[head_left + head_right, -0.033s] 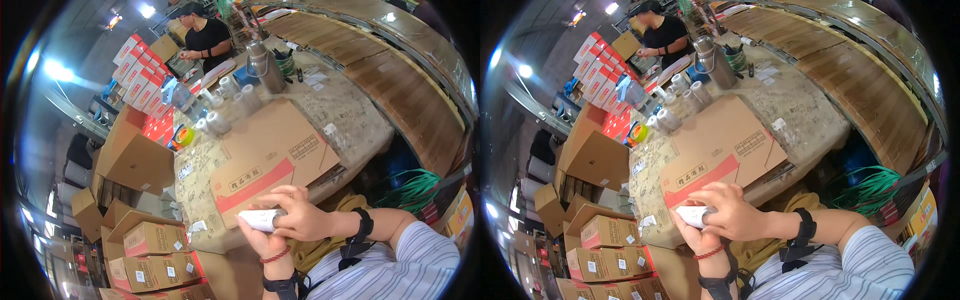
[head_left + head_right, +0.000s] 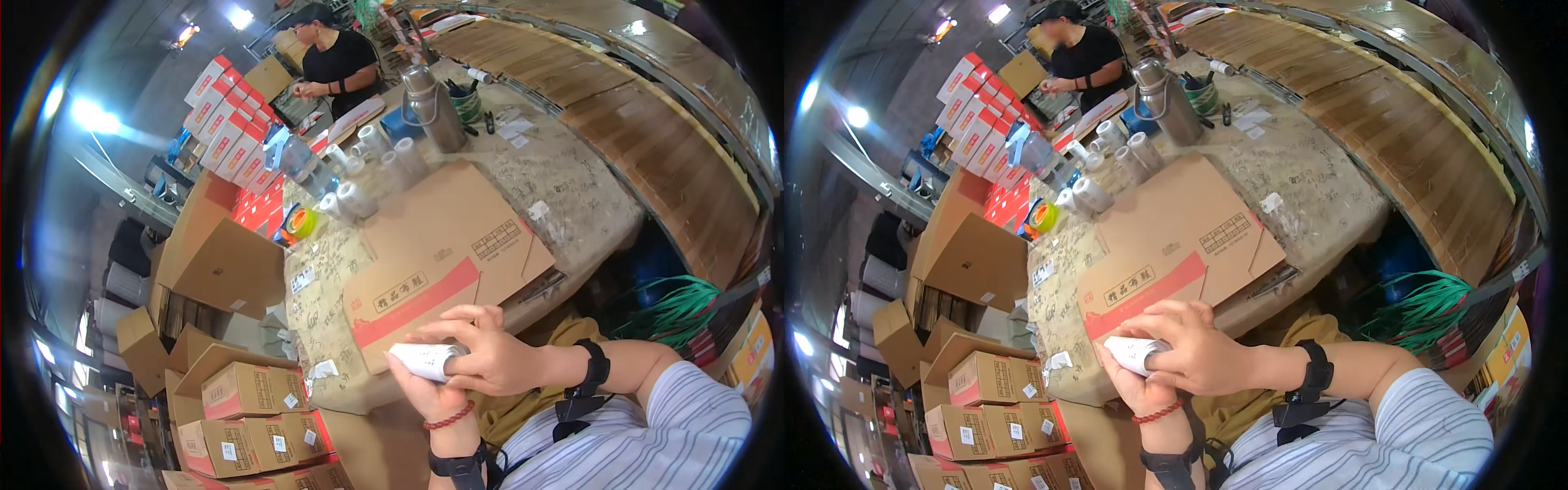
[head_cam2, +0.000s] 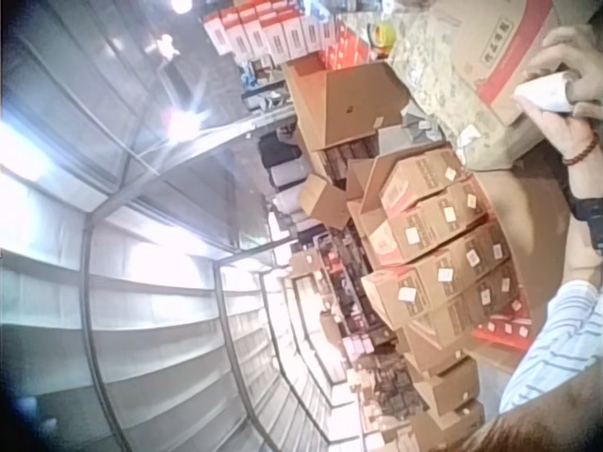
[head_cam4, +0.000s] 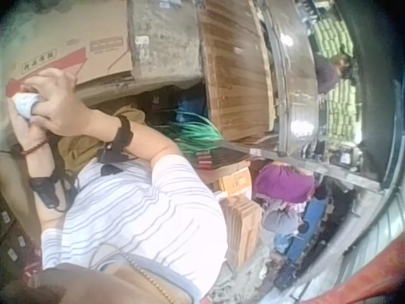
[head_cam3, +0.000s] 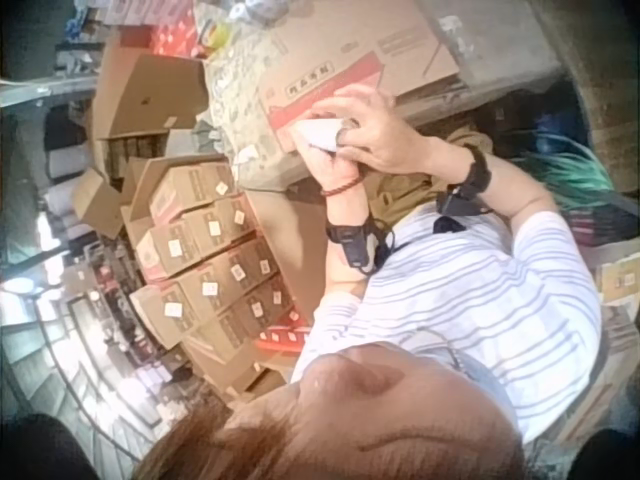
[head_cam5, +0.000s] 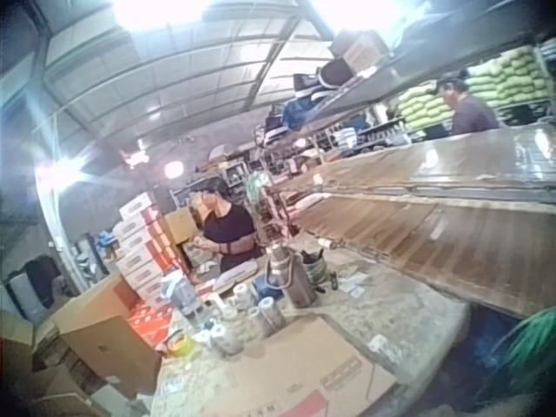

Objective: Packing pairs of shoes into cardboard boxes and stacking them.

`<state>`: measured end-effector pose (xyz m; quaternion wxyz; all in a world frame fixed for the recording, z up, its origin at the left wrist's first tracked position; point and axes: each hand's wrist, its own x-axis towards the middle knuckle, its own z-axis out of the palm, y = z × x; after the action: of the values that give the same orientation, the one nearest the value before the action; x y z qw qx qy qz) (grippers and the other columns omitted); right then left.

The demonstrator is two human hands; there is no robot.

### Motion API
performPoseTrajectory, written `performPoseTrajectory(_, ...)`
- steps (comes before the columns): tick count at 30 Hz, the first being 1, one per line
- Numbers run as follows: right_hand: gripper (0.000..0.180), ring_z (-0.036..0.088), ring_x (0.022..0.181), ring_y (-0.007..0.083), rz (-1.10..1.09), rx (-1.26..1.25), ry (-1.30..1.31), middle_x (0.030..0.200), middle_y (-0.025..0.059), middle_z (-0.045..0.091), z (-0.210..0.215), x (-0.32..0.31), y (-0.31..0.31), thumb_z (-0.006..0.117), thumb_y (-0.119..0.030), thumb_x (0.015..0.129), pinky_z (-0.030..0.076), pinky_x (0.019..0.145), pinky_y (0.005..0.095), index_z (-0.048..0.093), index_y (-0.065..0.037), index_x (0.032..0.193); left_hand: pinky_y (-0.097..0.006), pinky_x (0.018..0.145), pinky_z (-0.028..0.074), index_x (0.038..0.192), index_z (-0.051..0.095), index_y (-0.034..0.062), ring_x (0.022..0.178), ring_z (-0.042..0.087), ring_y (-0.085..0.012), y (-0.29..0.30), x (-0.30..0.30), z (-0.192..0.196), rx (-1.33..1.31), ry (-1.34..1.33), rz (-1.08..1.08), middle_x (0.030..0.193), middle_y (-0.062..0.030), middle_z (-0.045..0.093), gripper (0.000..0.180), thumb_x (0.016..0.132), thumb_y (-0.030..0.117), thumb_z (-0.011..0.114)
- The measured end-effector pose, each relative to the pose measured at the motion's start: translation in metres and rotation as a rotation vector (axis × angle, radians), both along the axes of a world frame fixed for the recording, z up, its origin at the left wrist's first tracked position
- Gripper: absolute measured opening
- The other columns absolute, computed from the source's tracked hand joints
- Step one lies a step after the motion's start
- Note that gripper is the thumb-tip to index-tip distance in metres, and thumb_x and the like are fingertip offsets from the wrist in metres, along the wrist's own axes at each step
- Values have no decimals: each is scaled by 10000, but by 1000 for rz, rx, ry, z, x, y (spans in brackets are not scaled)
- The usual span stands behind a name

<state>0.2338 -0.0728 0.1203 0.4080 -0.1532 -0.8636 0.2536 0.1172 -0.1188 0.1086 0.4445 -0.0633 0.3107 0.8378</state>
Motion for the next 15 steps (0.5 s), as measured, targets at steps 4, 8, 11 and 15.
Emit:
performPoseTrajectory(4,134,405,1175,274,-98,-20,82,1274,40,511,2,4,0,692,-221,718,225,939,455,714,-157,833,-329,678,523,945,527,78,755,582,-178,2,-10,-1,31,-119,0,848,-45,587,343,955,410,445)
performPoseTrajectory(8,93,437,1135,249,-233,55,86,1192,6,586,10,5,-3,737,-240,700,224,918,417,727,-172,763,-313,633,519,891,524,84,714,575,-165,0,-12,-5,47,-74,8,819,-39,578,325,961,391,442)
performPoseTrajectory(11,83,455,1109,231,-307,84,105,1159,-15,609,10,5,-3,752,-249,675,228,907,408,727,-188,726,-312,624,512,873,518,86,703,566,-158,1,-11,-4,73,-59,3,806,-36,572,321,963,384,443)
performPoseTrajectory(15,95,467,1080,212,-374,108,144,1151,-32,617,9,4,-3,764,-264,640,231,895,398,718,-201,693,-307,624,505,862,514,87,698,560,-154,3,-11,-6,75,-46,38,799,-32,568,316,963,378,443)
